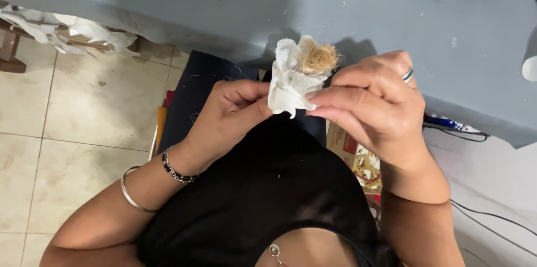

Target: Assembling a decorative fabric flower by wrapping material around a stem and securing it with thread

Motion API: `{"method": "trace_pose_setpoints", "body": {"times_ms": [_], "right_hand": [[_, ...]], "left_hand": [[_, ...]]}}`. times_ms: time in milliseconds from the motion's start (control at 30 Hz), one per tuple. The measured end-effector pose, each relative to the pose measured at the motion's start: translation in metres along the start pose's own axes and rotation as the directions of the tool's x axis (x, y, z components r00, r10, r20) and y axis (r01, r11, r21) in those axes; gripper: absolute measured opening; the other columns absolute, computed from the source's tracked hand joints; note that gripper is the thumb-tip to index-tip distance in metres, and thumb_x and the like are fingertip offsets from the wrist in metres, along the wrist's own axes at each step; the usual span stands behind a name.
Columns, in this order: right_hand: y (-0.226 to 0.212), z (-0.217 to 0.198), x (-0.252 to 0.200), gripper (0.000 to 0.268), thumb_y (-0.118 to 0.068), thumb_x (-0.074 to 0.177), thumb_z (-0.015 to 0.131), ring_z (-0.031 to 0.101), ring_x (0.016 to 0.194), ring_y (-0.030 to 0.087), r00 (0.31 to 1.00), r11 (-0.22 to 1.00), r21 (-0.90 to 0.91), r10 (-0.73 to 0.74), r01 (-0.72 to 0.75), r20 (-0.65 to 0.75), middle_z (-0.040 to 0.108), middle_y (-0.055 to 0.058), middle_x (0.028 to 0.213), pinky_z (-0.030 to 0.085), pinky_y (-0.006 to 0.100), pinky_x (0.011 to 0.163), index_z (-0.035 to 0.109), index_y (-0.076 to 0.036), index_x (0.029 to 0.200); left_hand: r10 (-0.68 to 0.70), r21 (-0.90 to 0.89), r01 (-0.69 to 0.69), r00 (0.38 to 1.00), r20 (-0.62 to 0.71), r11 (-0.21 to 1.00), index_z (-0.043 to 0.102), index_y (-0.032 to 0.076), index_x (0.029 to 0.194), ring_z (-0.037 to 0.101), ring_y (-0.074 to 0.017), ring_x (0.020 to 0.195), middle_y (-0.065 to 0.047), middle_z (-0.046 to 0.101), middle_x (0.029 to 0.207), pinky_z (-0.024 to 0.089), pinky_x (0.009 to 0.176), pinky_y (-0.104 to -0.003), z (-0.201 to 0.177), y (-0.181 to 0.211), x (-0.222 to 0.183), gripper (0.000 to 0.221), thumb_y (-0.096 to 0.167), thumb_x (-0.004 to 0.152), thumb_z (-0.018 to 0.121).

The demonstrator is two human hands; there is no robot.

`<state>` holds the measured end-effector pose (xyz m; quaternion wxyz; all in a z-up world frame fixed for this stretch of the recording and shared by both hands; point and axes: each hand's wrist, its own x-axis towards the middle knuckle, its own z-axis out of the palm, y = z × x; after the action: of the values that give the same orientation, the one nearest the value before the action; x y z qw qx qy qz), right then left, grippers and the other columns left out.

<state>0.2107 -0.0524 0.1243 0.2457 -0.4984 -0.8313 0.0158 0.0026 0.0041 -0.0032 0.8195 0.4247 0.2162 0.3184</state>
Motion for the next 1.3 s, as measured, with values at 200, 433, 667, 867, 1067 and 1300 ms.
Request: {"method": "trace_pose_setpoints", "body": {"times_ms": [200,433,667,867,1067,1300], "right_hand": [[-0.010,-0.002,0.014,0.013,-0.019,0.096,0.078,0.055,0.086,0.022,0.997,0.997,-0.028,-0.076,0.075,-0.034,0.064,0.007,0.093,0.037,0.036,0.083,0.080,-0.007,0.099],[-0.003,0.007,0.006,0.013,-0.017,0.094,0.081,0.060,0.083,0.024,0.995,0.999,-0.046,-0.033,0.029,-0.098,0.067,0.011,0.090,0.040,0.035,0.083,0.077,-0.005,0.093],[-0.005,0.009,-0.008,0.024,-0.026,0.088,0.086,0.060,0.077,0.020,0.968,0.986,-0.101,-0.149,0.131,-0.201,0.064,0.008,0.090,0.042,0.035,0.078,0.075,-0.006,0.097],[-0.010,0.024,-0.006,0.016,-0.015,0.089,0.087,0.059,0.073,0.021,0.968,0.990,-0.114,-0.112,0.088,-0.225,0.069,0.010,0.085,0.041,0.034,0.073,0.076,-0.002,0.091],[-0.016,0.021,-0.005,0.014,-0.008,0.089,0.086,0.057,0.076,0.024,0.980,0.994,0.062,0.095,-0.086,-0.173,0.066,0.014,0.091,0.044,0.033,0.074,0.075,-0.001,0.094],[-0.016,0.018,-0.002,0.014,-0.016,0.096,0.076,0.057,0.077,0.022,0.987,0.998,-0.043,-0.055,0.049,-0.152,0.067,0.012,0.091,0.043,0.035,0.075,0.080,-0.003,0.100]], "left_hand": [[0.064,0.123,-0.064,0.998,0.005,0.990,0.075,0.001,0.117,0.064,-0.0030,0.091,-0.003,0.077,0.103,0.054,0.081,-0.019,0.001,0.007,0.001,0.030,0.024,0.097,0.069],[0.029,0.115,-0.029,1.000,0.006,0.993,0.076,0.003,0.115,0.063,-0.0016,0.088,-0.001,0.077,0.102,0.052,0.076,-0.017,0.001,0.010,0.000,0.026,0.021,0.098,0.069],[0.135,0.144,-0.131,0.991,-0.016,0.981,0.074,0.001,0.117,0.063,-0.0042,0.088,-0.003,0.076,0.100,0.051,0.076,-0.019,0.004,0.018,-0.003,0.034,0.028,0.098,0.067],[0.247,0.337,-0.215,0.967,-0.056,0.917,0.075,0.002,0.116,0.060,-0.0025,0.084,0.000,0.076,0.096,0.049,0.072,-0.020,0.010,0.023,-0.005,0.031,0.026,0.098,0.066],[0.271,0.362,-0.226,0.959,-0.077,0.904,0.074,0.002,0.117,0.066,-0.0084,0.090,-0.005,0.076,0.102,0.053,0.078,-0.023,0.011,0.024,-0.009,0.025,0.017,0.098,0.066],[0.313,0.385,-0.286,0.950,-0.007,0.877,0.072,0.001,0.118,0.063,-0.0090,0.087,-0.004,0.074,0.100,0.050,0.077,-0.024,0.006,0.023,-0.007,0.030,0.024,0.100,0.064]]}}
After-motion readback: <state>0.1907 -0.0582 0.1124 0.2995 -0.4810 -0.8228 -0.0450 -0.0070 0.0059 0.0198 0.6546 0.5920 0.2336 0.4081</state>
